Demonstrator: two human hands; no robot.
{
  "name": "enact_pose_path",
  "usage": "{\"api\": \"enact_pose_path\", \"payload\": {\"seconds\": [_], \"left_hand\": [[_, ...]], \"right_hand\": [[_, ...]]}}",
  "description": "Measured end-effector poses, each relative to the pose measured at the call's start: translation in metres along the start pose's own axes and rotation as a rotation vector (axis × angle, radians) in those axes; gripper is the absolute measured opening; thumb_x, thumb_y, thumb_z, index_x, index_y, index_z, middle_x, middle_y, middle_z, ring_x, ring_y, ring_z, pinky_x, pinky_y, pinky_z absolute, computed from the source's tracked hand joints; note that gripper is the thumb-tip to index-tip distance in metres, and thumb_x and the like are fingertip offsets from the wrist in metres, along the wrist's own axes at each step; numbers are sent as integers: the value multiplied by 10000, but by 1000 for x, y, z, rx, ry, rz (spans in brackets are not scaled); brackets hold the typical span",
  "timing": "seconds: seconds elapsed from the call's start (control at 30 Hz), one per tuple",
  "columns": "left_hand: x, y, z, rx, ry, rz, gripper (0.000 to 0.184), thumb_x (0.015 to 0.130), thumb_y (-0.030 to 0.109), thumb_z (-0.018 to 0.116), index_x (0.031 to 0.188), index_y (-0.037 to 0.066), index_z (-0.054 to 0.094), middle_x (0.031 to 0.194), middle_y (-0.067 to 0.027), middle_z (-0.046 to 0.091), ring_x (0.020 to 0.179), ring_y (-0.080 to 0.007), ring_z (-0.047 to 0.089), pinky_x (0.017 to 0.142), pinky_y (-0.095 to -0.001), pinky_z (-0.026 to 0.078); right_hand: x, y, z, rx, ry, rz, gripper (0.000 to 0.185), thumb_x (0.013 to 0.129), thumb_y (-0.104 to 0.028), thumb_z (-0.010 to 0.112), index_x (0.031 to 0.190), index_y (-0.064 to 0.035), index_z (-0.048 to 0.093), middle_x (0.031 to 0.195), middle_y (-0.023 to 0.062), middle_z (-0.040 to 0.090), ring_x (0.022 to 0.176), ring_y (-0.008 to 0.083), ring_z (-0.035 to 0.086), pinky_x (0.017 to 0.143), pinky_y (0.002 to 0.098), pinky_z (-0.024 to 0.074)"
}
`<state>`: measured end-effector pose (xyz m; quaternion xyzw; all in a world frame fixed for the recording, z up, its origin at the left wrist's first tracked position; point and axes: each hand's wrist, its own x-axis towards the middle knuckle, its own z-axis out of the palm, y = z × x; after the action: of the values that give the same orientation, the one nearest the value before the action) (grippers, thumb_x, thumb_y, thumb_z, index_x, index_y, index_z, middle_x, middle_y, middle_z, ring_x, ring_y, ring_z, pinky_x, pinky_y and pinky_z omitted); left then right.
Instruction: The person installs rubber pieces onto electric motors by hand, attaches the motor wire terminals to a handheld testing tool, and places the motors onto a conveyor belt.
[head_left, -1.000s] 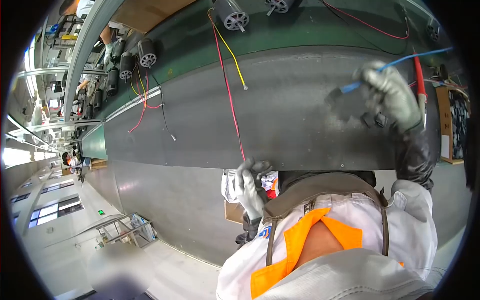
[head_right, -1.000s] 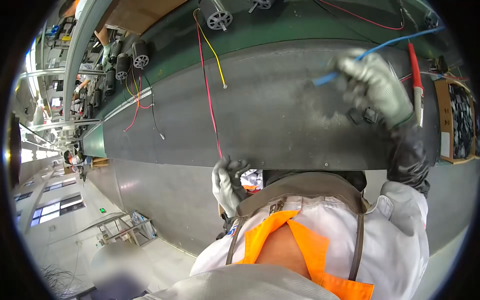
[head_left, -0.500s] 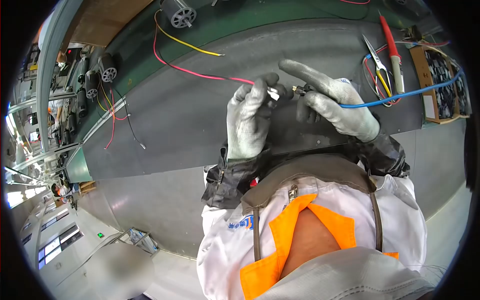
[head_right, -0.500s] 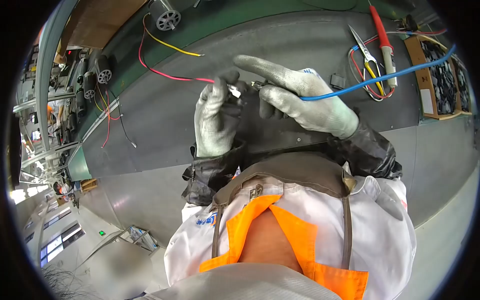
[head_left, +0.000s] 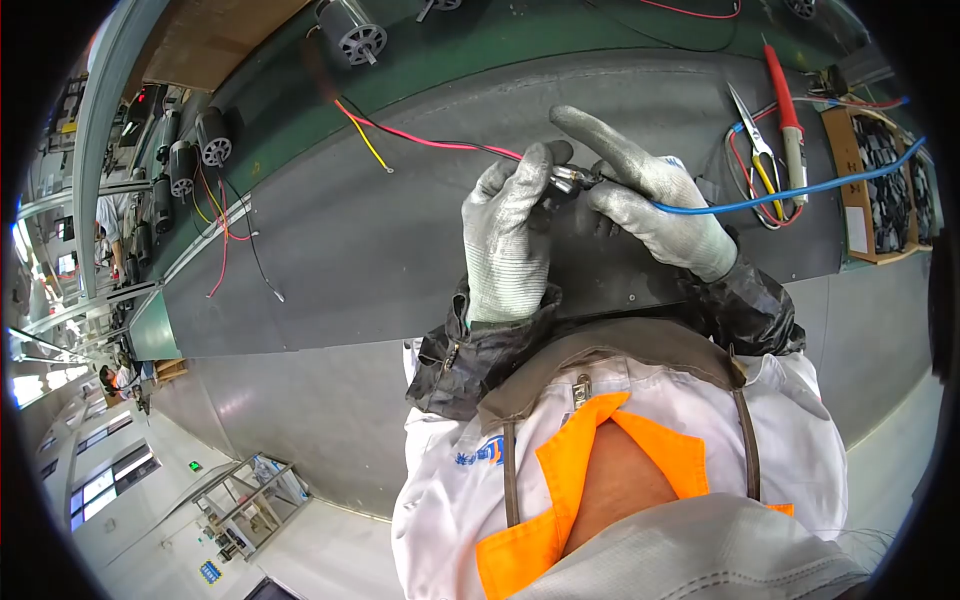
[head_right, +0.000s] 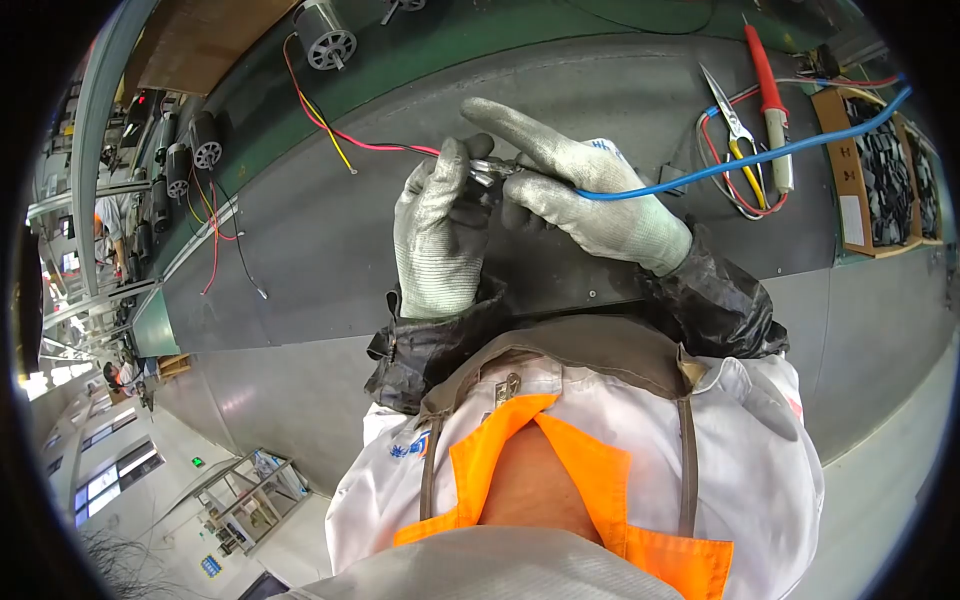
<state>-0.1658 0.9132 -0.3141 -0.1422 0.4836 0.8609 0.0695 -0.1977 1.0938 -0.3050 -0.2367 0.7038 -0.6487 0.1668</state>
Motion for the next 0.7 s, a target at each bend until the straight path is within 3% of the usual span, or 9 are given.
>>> {"api": "enact_pose_path", "payload": {"seconds": [0.2, 0.3, 0.37, 0.47, 0.53, 0.7], "left_hand": [[3, -7, 8, -30, -50, 1, 381, 1054, 310, 594, 1196, -41, 632, 935, -118, 707, 804, -185, 669, 735, -330, 534], [0, -5, 17, -117, -47, 3, 387, 1034, 323, 629, 1148, -47, 643, 903, -132, 710, 761, -184, 663, 696, -331, 535], [0, -4, 20, -170, -22, 10, 401, 1010, 328, 671, 1109, -60, 652, 870, -139, 713, 725, -174, 655, 671, -323, 534], [1, -6, 16, -133, -22, 3, 397, 1012, 323, 669, 1114, -60, 652, 862, -147, 709, 710, -188, 654, 663, -337, 540], [1, -8, 15, -42, -64, 14, 368, 1060, 328, 579, 1137, -26, 644, 939, -135, 703, 766, -201, 666, 685, -349, 544], [-1, -10, 20, -6, -21, 13, 344, 1052, 320, 598, 1103, -17, 648, 885, -103, 692, 743, -171, 656, 678, -332, 542]], "right_hand": [[-2, 10, -5, -33, 17, -28, 659, 948, -62, 555, 1579, -74, 366, 1436, 81, 612, 824, 121, 668, 795, 276, 544], [-5, 10, -7, 125, -25, 52, 661, 949, -71, 547, 1584, -74, 363, 1469, 105, 577, 841, 123, 666, 799, 274, 542], [-6, 19, -5, 252, -2, -69, 657, 951, -88, 529, 1586, -75, 361, 1434, 120, 596, 834, 124, 665, 785, 274, 540], [-6, 20, -3, 253, 15, -56, 646, 960, -96, 523, 1585, -68, 360, 1350, 115, 645, 824, 123, 665, 768, 273, 539], [-6, 19, -4, 215, 17, -66, 639, 964, -85, 527, 1582, -68, 364, 1313, 111, 661, 818, 122, 662, 760, 271, 538], [-7, 11, -6, 122, 23, -57, 628, 969, -59, 544, 1574, -69, 378, 1244, 97, 686, 798, 110, 650, 738, 262, 538]]}}
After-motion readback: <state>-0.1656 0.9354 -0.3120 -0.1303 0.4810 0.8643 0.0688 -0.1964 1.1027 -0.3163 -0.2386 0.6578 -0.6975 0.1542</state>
